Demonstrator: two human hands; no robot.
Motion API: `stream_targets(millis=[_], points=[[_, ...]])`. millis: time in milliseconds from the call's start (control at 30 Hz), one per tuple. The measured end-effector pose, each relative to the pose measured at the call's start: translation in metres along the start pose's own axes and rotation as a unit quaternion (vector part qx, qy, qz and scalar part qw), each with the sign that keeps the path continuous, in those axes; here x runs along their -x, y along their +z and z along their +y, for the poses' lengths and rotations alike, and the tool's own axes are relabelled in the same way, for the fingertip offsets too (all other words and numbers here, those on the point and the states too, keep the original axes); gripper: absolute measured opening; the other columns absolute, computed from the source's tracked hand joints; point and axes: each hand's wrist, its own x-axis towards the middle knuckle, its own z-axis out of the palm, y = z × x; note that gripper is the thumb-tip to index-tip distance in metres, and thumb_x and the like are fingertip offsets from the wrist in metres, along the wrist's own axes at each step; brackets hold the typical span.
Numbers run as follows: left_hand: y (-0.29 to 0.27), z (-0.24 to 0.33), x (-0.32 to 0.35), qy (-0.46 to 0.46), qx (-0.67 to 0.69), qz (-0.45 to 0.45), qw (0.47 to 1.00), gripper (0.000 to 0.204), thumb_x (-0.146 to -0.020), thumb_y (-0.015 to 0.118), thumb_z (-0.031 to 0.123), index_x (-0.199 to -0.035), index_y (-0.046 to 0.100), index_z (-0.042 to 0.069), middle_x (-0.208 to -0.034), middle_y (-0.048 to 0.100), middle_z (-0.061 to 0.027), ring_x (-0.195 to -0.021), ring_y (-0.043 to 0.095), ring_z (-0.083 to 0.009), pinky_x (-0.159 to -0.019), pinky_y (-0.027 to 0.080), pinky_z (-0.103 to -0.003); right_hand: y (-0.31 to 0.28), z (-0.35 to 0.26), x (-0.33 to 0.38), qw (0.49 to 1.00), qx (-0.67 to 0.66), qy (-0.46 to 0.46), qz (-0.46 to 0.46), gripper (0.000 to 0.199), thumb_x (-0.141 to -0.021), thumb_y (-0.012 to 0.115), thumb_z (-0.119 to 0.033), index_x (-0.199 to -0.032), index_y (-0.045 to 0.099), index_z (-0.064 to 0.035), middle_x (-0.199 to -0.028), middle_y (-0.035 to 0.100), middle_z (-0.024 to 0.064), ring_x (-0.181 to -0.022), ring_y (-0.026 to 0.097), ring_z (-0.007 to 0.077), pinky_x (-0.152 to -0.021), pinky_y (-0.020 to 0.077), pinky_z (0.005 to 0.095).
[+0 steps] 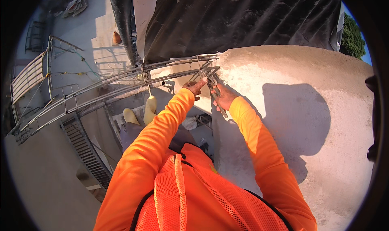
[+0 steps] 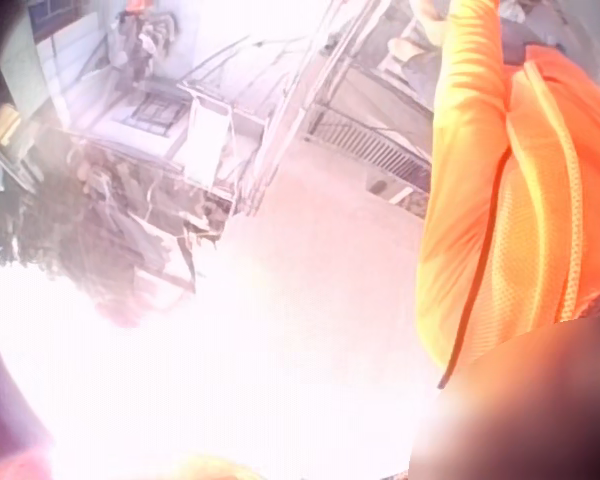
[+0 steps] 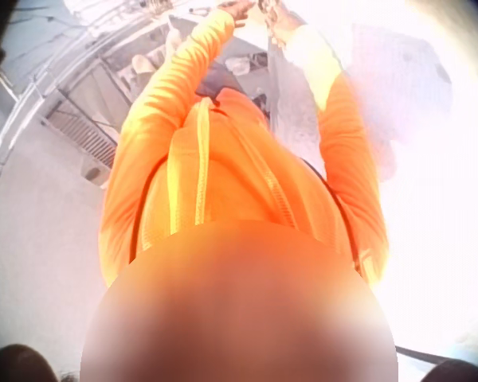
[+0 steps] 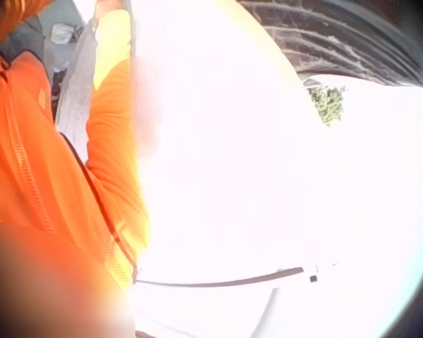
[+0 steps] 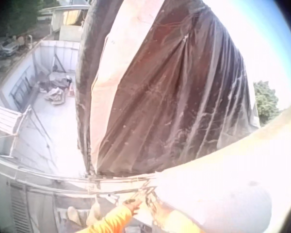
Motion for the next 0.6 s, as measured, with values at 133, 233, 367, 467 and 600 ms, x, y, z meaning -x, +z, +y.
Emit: stream_targets(millis=[133, 233, 367, 467, 600], points=[[0.024, -0.003, -0.036, -0.009, 0.088, -0.014, 0.996, 0.097, -0.072, 0.089, 0.064, -0.139, 0.055, 0.002, -0.137, 0.062, -0.0146, -0.124, 0.063, -0.0304, -0.097, 0.058, -0.044, 0.009, 0.026, -0.018, 0.997, -0.074, -0.006, -0.019, 0.028, -0.099, 0.048, -0.006, -0.127, 0.046, -0.0093, -0.086, 0.062, 0.0067, -0.062, 0.062, 0.0174, -0.058, 0.0526, 0.0361], [0.037, -0.007, -0.056, 0.015, 0.171, -0.087, 0.981, 0.058, -0.090, 0.076, 0.054, -0.120, 0.065, 0.005, -0.108, 0.074, -0.0097, -0.090, 0.073, -0.0249, -0.078, 0.063, -0.039, -0.015, 0.016, -0.015, 0.988, -0.139, 0.023, -0.070, 0.030, -0.098, 0.053, -0.008, -0.127, 0.045, -0.0084, -0.090, 0.067, 0.0097, -0.067, 0.067, 0.0196, -0.059, 0.0552, 0.0373], [0.063, 0.007, -0.076, -0.015, 0.298, -0.095, 0.950, 0.025, -0.106, 0.058, 0.032, -0.104, 0.066, 0.009, -0.088, 0.074, -0.0074, -0.070, 0.071, -0.0226, -0.060, 0.060, -0.036, -0.041, -0.012, 0.013, 0.999, -0.003, 0.032, -0.038, 0.041, -0.095, 0.065, -0.022, -0.128, 0.048, -0.0051, -0.100, 0.071, 0.0143, -0.087, 0.073, 0.0268, -0.076, 0.0583, 0.0423], [0.083, 0.025, -0.080, -0.059, 0.322, 0.058, 0.943, 0.021, -0.105, 0.064, 0.030, -0.097, 0.063, 0.010, -0.081, 0.070, -0.0072, -0.065, 0.067, -0.0220, -0.056, 0.059, -0.036, -0.029, -0.023, 0.040, 0.879, 0.438, -0.039, 0.184, 0.052, -0.096, 0.066, -0.032, -0.135, 0.051, -0.0011, -0.126, 0.064, 0.0211, -0.115, 0.066, 0.0331, -0.098, 0.0505, 0.0498], [0.093, 0.035, -0.070, -0.065, 0.294, 0.106, 0.948, 0.030, -0.100, 0.069, 0.039, -0.097, 0.064, 0.010, -0.083, 0.071, -0.0087, -0.067, 0.069, -0.0255, -0.058, 0.060, -0.038, -0.003, -0.020, 0.039, 0.665, 0.683, -0.021, 0.300, 0.041, -0.100, 0.049, -0.023, -0.133, 0.054, 0.0004, -0.130, 0.062, 0.0258, -0.113, 0.067, 0.0366, -0.096, 0.0508, 0.0486]])
